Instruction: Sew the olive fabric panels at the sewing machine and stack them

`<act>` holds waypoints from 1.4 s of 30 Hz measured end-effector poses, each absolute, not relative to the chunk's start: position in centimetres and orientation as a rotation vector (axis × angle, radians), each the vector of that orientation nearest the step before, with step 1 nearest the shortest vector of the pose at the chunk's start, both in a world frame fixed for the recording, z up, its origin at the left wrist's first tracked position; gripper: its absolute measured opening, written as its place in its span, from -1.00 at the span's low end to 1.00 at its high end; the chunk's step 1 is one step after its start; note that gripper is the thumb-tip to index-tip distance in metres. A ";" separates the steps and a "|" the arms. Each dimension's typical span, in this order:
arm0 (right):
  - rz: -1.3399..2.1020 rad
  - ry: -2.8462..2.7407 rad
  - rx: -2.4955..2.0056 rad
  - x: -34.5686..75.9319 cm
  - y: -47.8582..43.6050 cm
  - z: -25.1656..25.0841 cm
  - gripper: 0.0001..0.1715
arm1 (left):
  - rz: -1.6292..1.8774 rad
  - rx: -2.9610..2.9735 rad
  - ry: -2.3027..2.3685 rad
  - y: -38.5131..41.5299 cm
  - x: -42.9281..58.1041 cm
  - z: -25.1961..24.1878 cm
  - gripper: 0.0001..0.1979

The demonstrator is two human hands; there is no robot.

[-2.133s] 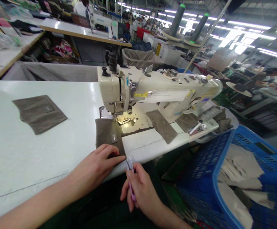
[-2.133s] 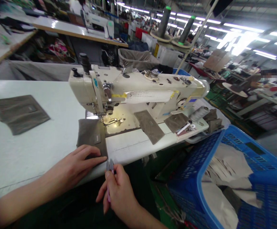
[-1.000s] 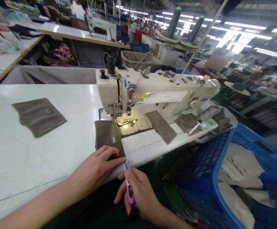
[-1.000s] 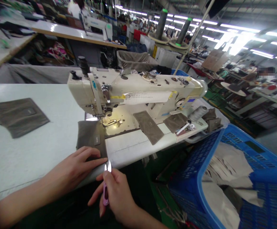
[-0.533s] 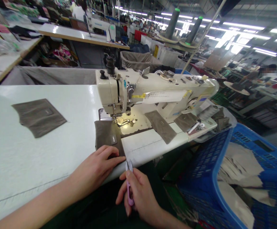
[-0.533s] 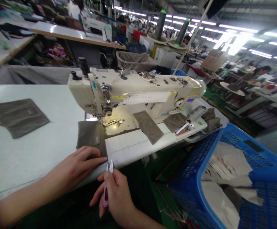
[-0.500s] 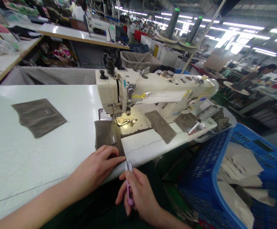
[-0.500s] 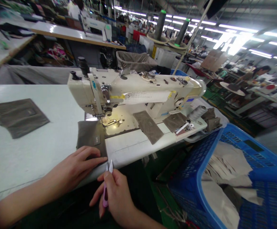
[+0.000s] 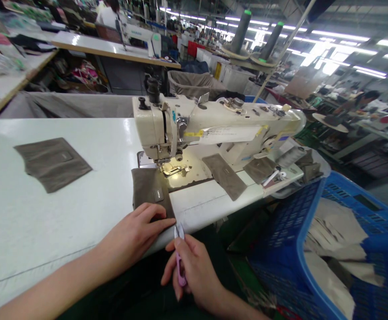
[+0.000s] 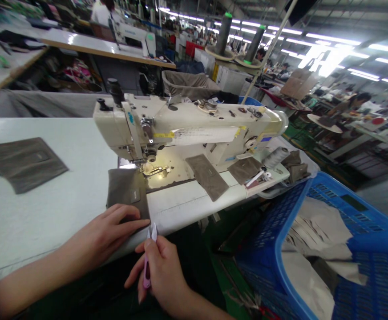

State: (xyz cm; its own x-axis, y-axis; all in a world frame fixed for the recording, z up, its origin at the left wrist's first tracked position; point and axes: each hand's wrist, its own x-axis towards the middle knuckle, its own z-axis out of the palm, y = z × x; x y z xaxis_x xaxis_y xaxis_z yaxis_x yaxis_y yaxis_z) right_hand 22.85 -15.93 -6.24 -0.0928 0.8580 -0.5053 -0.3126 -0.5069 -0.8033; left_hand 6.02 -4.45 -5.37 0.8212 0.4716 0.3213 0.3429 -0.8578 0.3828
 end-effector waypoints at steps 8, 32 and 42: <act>1.765 -0.614 -1.311 22.9 -15.7 -6.2 -0.28 | 0.613 2.750 0.623 -4.4 6.0 -5.5 -0.60; 1.507 -0.490 -1.374 19.7 -16.8 -7.9 -0.20 | 0.590 2.769 0.605 -4.5 6.0 -5.4 -0.61; 0.674 -1.440 -1.473 25.9 -14.8 -6.3 -0.69 | 0.402 3.091 0.567 -5.7 6.7 -4.2 -0.64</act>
State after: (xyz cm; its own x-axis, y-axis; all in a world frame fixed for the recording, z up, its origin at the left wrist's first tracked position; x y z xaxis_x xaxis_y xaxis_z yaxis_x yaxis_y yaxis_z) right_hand 25.90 -14.78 -6.25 0.1596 0.9625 0.2195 0.4478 0.1276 -0.8850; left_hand 6.75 -5.66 -4.22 0.9038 0.3456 0.2523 0.3523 -0.9357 0.0199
